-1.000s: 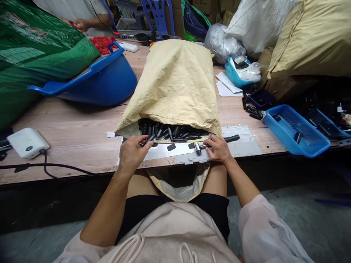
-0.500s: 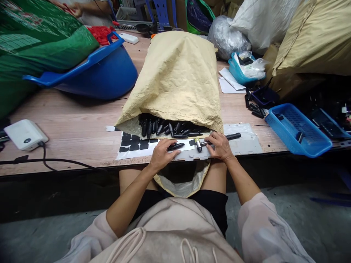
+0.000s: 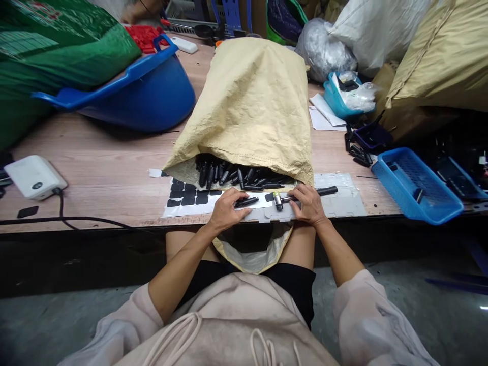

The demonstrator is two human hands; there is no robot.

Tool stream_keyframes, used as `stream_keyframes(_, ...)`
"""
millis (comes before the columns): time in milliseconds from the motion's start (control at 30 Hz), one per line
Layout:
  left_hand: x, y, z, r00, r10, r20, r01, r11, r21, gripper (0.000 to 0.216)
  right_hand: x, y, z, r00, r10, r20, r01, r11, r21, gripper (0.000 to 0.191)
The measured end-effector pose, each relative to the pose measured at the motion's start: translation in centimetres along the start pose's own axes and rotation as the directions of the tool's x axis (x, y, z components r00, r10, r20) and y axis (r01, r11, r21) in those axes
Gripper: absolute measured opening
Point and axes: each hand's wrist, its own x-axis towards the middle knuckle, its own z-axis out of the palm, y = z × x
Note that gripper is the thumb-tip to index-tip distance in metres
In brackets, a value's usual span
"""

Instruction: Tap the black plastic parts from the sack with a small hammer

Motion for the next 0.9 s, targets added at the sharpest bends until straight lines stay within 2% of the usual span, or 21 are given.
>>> stream_keyframes(167,1.3,1.3,0.2,0.996,-0.038,0.084,0.026,0.991,0.133,0.023,0.0,0.0,0.0,1.0,-0.008,-0.009,0.008,1.0,-0.008,0.015)
stream_keyframes(267,2.0,2.2,0.2,0.991,-0.051,0.126,0.038,0.994,0.103,0.019,0.0,-0.1,0.0,1.0,-0.005,-0.007,0.005,1.0,-0.007,0.015)
stream_keyframes(400,2.0,3.0,-0.1,0.997,-0.046,0.069,0.06,0.974,-0.218,0.015,0.0,-0.1,0.0,1.0,0.018,0.004,-0.018,1.0,0.002,0.015)
stream_keyframes(500,1.7,2.9,0.0,0.995,-0.084,0.045,0.095,0.864,-0.494,0.017,0.0,-0.1,0.1,1.0,0.025,0.001,-0.025,1.0,0.011,0.014)
stream_keyframes(567,1.4,2.5,0.3,0.995,-0.092,0.022,0.089,0.832,-0.547,0.018,0.0,-0.1,0.0,1.0,0.026,0.0,-0.026,1.0,0.018,0.012)
stream_keyframes(667,0.8,1.5,0.5,0.997,-0.056,-0.044,0.036,0.931,-0.363,0.015,0.0,-0.1,0.0,1.0,0.017,-0.011,-0.016,1.0,0.017,0.009)
stream_keyframes(767,0.1,0.6,0.4,0.999,-0.023,-0.047,0.016,0.989,-0.145,0.017,0.1,-0.1,0.0,1.0,0.012,-0.012,-0.011,1.0,0.024,0.008)
stream_keyframes(900,-0.5,-0.3,0.4,1.0,-0.02,-0.019,0.019,0.996,-0.084,0.021,0.1,0.1,0.0,1.0,0.016,0.0,-0.016,1.0,0.027,0.009)
